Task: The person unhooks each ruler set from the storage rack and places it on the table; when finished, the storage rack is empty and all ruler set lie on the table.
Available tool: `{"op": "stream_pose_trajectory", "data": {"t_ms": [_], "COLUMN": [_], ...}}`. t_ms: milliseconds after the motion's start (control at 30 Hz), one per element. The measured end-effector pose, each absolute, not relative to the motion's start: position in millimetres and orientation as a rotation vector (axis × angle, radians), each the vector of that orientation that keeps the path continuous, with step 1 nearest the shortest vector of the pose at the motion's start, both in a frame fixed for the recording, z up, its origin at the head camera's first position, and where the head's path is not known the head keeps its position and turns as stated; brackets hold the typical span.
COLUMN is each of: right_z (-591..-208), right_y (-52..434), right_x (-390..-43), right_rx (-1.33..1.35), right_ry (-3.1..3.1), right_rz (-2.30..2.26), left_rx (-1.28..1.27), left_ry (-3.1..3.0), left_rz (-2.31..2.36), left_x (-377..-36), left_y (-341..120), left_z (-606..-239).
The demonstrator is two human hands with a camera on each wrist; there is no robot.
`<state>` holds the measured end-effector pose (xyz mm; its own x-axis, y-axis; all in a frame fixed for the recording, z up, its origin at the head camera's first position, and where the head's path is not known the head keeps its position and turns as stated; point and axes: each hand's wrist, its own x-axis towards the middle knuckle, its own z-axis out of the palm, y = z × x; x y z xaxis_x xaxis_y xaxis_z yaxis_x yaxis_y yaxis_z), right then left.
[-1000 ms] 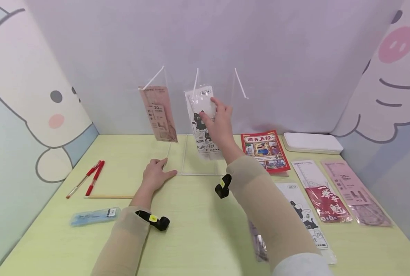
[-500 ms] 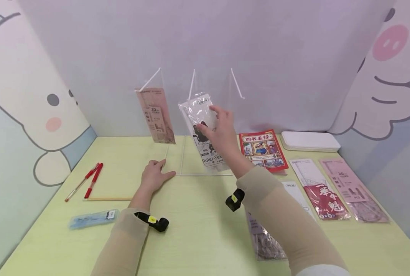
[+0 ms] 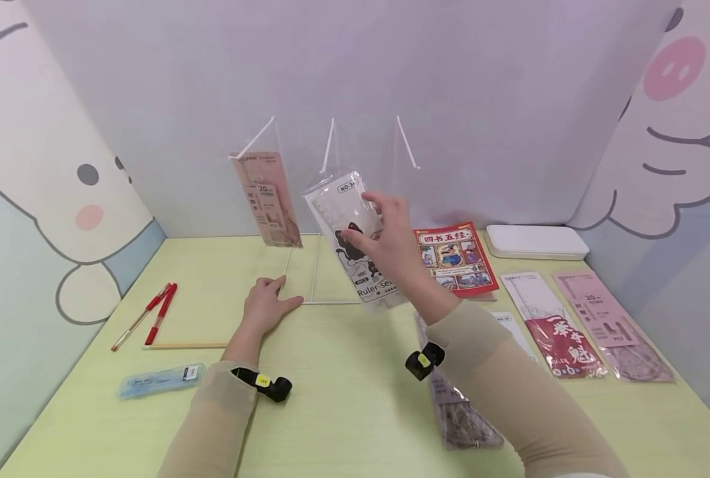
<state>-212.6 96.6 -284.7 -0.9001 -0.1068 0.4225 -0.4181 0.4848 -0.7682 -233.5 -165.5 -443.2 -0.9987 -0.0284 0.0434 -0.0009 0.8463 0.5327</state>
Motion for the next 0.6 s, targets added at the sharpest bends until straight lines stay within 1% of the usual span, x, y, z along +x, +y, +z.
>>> {"op": "stream_pose_trajectory", "data": {"t_ms": [267,600], "right_z": [-278,-272], "right_y": [104,106], "right_x": [-205,-200], "right_rx": [0.543,0.602], "right_ry": [-2.415,-2.396], "right_rz": [1.32,1.308], "left_rx": [0.022,0.017], "left_ry": [-2.964,-2.961], "left_rz": [-0.855,-0.876], "left_x": [-236,-238], "left_y": [-166,-167], "left_z": [-445,-447]}}
